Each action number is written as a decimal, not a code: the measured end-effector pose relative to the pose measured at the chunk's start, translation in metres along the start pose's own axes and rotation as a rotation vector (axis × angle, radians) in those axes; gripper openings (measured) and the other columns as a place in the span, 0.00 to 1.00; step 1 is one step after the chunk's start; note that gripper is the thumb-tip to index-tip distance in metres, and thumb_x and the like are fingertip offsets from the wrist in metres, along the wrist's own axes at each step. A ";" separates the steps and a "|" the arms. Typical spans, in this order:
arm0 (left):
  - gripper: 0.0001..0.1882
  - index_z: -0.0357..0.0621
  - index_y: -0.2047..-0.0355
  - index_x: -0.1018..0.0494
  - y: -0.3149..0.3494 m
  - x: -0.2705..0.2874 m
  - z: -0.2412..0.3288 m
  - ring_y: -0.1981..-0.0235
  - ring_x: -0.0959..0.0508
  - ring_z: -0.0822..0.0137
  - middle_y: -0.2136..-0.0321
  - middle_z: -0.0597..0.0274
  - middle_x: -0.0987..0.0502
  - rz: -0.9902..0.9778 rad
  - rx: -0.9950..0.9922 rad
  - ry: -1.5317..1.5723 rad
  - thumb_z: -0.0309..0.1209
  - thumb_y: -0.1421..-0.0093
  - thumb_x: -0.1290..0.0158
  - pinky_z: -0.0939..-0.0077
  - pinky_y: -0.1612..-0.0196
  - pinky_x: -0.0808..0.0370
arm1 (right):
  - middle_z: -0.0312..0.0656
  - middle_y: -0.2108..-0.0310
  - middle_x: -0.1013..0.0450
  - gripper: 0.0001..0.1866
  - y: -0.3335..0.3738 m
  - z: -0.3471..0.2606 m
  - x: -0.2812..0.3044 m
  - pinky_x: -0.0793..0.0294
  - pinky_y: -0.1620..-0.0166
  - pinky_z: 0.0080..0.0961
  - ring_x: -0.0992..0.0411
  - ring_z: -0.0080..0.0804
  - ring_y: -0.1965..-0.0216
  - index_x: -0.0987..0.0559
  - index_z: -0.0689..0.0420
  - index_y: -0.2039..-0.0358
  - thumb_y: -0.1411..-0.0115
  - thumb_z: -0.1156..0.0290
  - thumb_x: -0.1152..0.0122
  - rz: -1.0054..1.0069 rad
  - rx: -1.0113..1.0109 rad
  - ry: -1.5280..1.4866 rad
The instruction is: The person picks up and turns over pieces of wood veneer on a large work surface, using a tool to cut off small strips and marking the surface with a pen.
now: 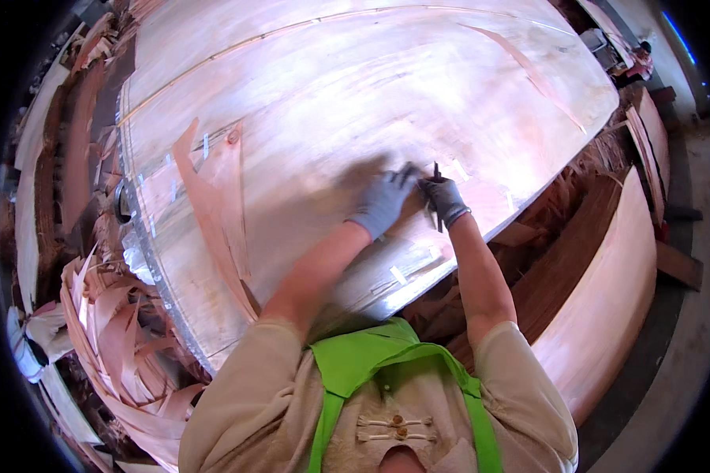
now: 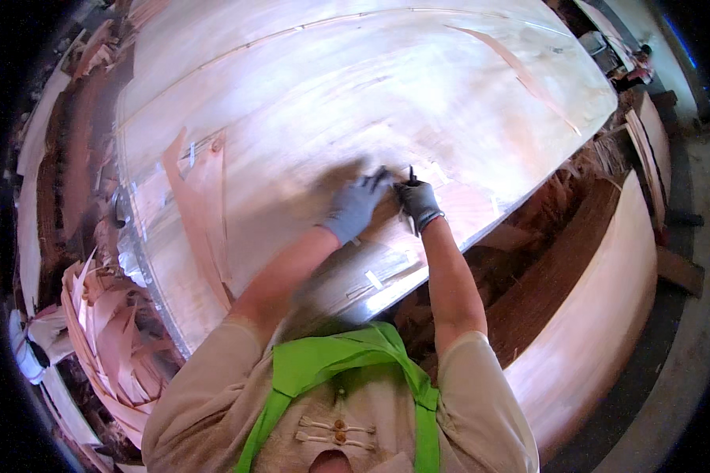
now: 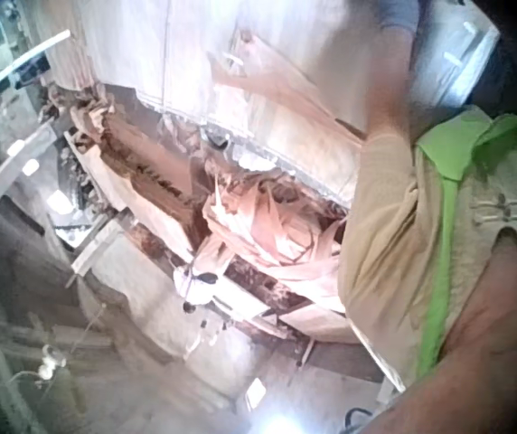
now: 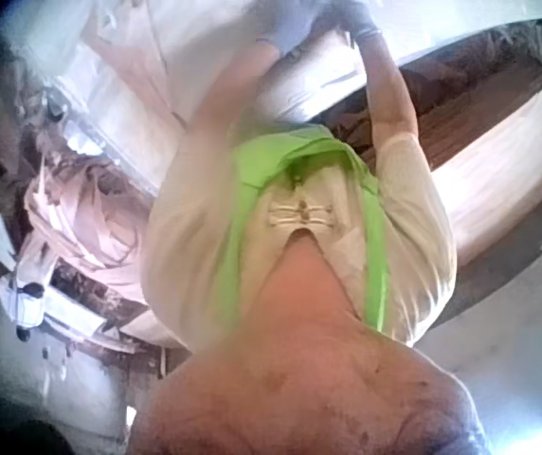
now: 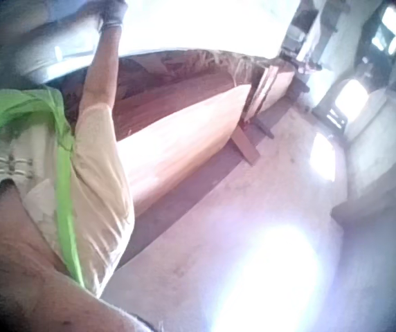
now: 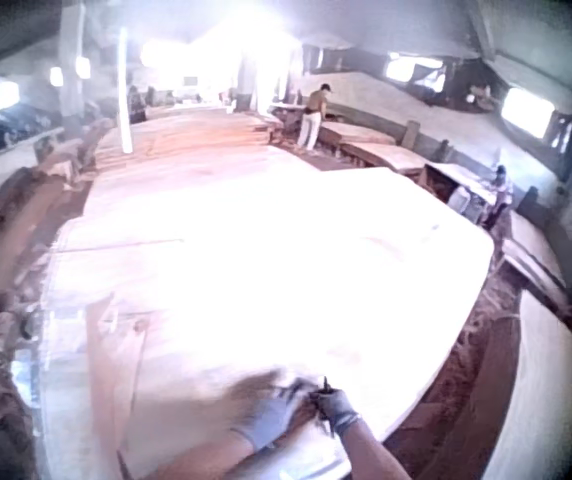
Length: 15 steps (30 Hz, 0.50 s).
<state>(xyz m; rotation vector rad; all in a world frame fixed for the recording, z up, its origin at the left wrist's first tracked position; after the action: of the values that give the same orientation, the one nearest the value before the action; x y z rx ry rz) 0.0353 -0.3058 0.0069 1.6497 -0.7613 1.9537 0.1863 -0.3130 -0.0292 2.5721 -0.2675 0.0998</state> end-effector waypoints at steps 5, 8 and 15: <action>0.34 0.48 0.35 0.50 -0.004 -0.041 0.005 0.55 0.30 0.61 0.36 0.52 0.48 0.016 -0.092 -0.143 0.30 0.44 0.58 0.64 0.65 0.32 | 0.33 0.84 0.31 0.07 -0.003 0.018 0.016 0.41 0.85 0.19 0.38 0.20 0.88 0.21 0.57 0.69 0.42 0.69 0.42 -0.008 -0.083 -0.083; 0.34 0.45 0.35 0.50 0.001 -0.025 -0.001 0.54 0.31 0.61 0.34 0.53 0.51 -0.012 0.020 -0.058 0.30 0.44 0.58 0.63 0.63 0.33 | 0.33 0.83 0.31 0.09 0.006 0.001 0.019 0.42 0.85 0.15 0.38 0.19 0.88 0.22 0.58 0.63 0.41 0.68 0.42 -0.078 -0.012 -0.334; 0.36 0.42 0.36 0.49 0.003 -0.017 -0.010 0.51 0.31 0.53 0.35 0.50 0.51 0.213 0.065 0.255 0.27 0.49 0.57 0.61 0.51 0.32 | 0.32 0.82 0.33 0.05 -0.019 -0.015 0.002 0.39 0.83 0.19 0.37 0.20 0.85 0.25 0.57 0.69 0.42 0.70 0.40 -0.063 0.062 -0.099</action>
<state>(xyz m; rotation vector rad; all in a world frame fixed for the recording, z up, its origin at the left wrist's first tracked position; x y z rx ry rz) 0.0289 -0.3013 -0.0118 1.3635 -0.8069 2.3042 0.1922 -0.2896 -0.0255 2.6480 -0.2227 -0.0429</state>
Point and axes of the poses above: each hand's wrist, its own y-axis away from the middle knuckle, its own x-axis out of the back of the hand, z = x × y, the point moved 6 cm from there along -y, towards the middle knuckle
